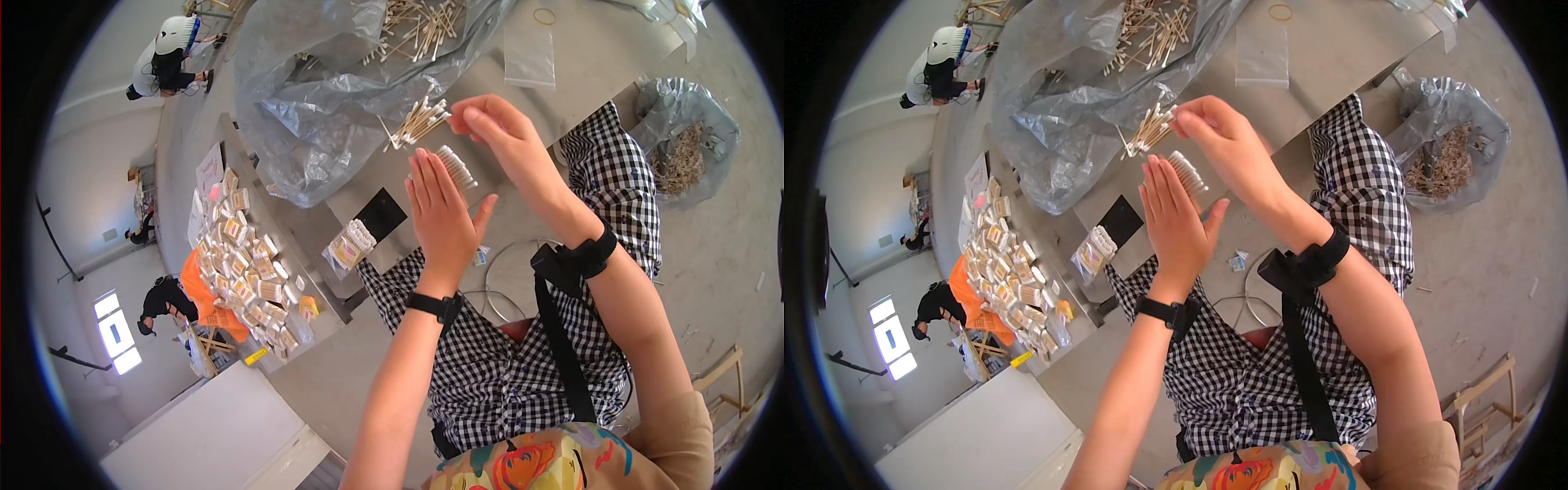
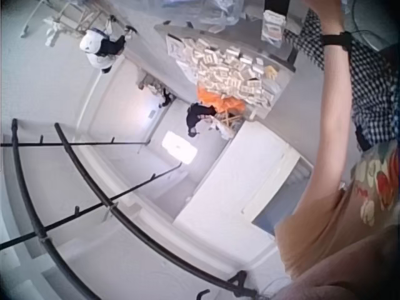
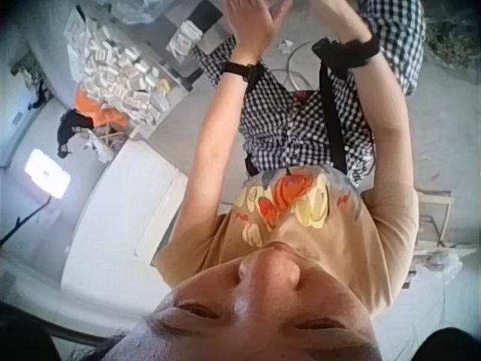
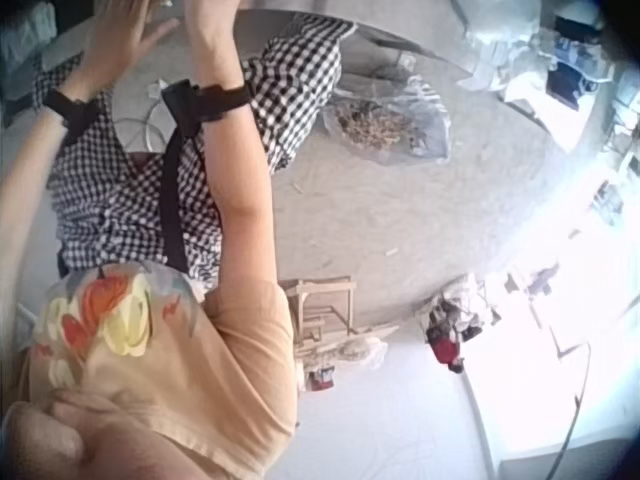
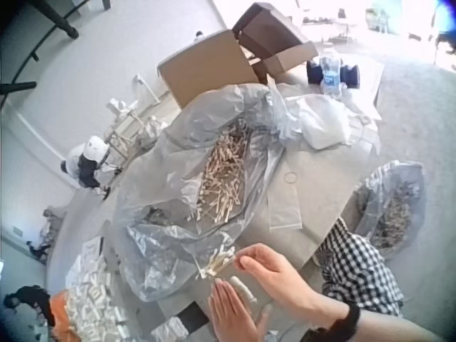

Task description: The recorder aligns cotton swabs on a metal surface and packs them into small plastic bags.

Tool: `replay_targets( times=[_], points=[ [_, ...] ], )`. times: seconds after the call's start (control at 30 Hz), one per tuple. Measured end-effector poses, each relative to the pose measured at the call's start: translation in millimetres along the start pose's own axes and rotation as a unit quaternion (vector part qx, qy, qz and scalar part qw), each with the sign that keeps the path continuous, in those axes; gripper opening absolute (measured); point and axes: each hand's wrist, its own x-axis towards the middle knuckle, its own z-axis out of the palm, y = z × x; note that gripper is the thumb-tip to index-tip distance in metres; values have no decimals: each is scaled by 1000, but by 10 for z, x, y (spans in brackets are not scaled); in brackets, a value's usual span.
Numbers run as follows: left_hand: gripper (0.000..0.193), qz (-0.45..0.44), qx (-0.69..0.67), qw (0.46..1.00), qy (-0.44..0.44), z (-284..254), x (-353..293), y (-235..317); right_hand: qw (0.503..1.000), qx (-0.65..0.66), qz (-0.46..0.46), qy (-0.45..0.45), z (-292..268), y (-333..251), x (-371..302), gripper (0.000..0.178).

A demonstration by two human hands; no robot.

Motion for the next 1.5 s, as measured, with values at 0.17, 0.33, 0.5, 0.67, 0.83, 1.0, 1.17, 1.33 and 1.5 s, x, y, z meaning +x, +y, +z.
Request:
replay_targets(
  times=[0.17, 0.33, 0.5, 0.67, 0.83, 1.0, 1.17, 1.33, 1.5],
  points=[
    [102, -11, 4, 1000, 0, -17, 105, -39, 951, -301, -17, -73, -70, 5, -24, 15],
    [108, -22, 5, 1000, 3, -2, 93, -51, 876, -434, -142, -156, -158, 88, 7, 15],
    [113, -55, -162, 985, 29, -61, 76, -60, 857, -464, -132, -183, -164, 26, -2, 22],
    [109, -64, -327, 940, 76, -31, 11, -174, 850, -480, -130, -173, -141, 45, 9, 27],
    [104, -68, -307, 946, 77, -151, -197, -258, 860, -453, -159, -171, -189, 68, 11, 27],
    [103, -23, -182, 983, 29, -226, -161, -207, 865, -447, -142, -177, -206, 52, 20, 24],
    [102, 4, -65, 998, -6, -144, 54, -92, 871, -433, -156, -172, -175, 38, 19, 21],
    [102, 9, -1, 1000, 1, -19, 85, -84, 869, -439, -135, -185, -174, 11, 14, 18],
    [101, 8, 19, 1000, 1, 22, 66, -61, 861, -451, -140, -192, -195, 2, -6, 16]
  ],
)
